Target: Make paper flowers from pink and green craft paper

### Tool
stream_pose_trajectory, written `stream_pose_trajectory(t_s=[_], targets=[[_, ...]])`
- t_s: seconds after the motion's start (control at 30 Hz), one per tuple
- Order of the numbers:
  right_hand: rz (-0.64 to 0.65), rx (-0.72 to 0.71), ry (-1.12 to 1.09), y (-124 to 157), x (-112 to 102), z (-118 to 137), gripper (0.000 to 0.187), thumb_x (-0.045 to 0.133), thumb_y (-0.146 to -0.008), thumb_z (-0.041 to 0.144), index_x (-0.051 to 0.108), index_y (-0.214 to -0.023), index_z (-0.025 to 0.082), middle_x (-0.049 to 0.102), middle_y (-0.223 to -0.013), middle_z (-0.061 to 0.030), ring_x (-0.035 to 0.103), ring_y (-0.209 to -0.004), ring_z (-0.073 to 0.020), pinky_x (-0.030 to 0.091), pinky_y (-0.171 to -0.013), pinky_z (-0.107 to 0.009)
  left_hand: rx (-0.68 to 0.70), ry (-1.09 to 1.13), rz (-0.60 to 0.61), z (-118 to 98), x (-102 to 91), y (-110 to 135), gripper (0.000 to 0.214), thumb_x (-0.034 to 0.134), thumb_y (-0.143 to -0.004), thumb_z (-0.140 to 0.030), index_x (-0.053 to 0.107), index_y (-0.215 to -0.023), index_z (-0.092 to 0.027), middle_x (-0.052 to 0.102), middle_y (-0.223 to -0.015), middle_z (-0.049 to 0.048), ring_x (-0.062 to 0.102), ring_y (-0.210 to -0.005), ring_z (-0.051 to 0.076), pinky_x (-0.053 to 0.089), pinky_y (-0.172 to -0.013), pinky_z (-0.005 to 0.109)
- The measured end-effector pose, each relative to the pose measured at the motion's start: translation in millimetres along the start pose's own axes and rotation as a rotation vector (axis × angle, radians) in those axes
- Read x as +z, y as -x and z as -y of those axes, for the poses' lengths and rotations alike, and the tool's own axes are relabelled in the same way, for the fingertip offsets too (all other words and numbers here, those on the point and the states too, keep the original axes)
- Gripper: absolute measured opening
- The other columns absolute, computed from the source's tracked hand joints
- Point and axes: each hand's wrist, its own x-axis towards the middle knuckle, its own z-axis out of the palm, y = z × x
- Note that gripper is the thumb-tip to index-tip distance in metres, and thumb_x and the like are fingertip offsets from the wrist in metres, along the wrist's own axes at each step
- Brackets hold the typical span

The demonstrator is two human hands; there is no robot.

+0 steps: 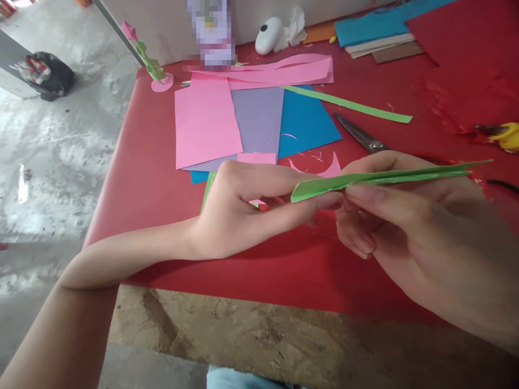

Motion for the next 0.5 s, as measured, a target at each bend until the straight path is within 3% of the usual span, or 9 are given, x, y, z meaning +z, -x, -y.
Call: stream_pose_trajectory(t_s=[0.13, 0.23, 0.37, 0.5], targets=[[0.016, 0.024, -0.006, 0.5, 1.1, -1.9, 0.023, 0.064, -0.081, 0.029, 0.058, -0.061, 0.018, 0.049, -0.052, 0.0055, 0.047, -0.043, -0.0015, 0.037, -0.039, -0.014, 0.102, -0.013, 0.027, 1.0, -1.0, -2.6, 0.019, 0.066, -0.081, -0.014, 0.062, -0.062, -0.016, 0.068, -0.059, -0.0020, 0.062, -0.052, 0.010, 0.048, -0.045, 0.020], [0.013, 0.031, -0.030, -0.4, 2.4, -3.4, 0.019, 0.065, -0.079, 0.029, 0.061, -0.063, 0.019, 0.050, -0.052, 0.0058, 0.047, -0.043, -0.0016, 0.036, -0.038, -0.013, 0.011, -0.044, 0.039, -1.4, -1.4, -2.8, 0.029, 0.064, -0.080, -0.008, 0.055, -0.053, -0.015, 0.064, -0.053, -0.0020, 0.059, -0.050, 0.009, 0.044, -0.044, 0.021], [-0.002, 0.046, -0.167, -0.7, 3.8, -4.9, 0.005, 0.067, -0.074, 0.020, 0.067, -0.070, 0.024, 0.054, -0.055, 0.0075, 0.046, -0.043, -0.0012, 0.038, -0.039, -0.011, -0.009, 0.052, 0.022, -2.9, -1.9, -1.3, 0.028, 0.067, -0.081, -0.015, 0.059, -0.054, -0.013, 0.062, -0.051, -0.0013, 0.057, -0.047, 0.008, 0.040, -0.038, 0.019], [0.013, 0.019, -0.183, 0.8, 3.4, -7.7, 0.013, 0.069, -0.075, 0.020, 0.071, -0.079, 0.032, 0.059, -0.063, 0.0088, 0.049, -0.047, -0.0002, 0.040, -0.041, -0.008, -0.156, 0.119, 0.043, -4.3, -2.1, -0.5, 0.025, 0.068, -0.081, -0.023, 0.067, -0.059, -0.013, 0.066, -0.055, -0.0011, 0.058, -0.047, 0.009, 0.042, -0.037, 0.020]])
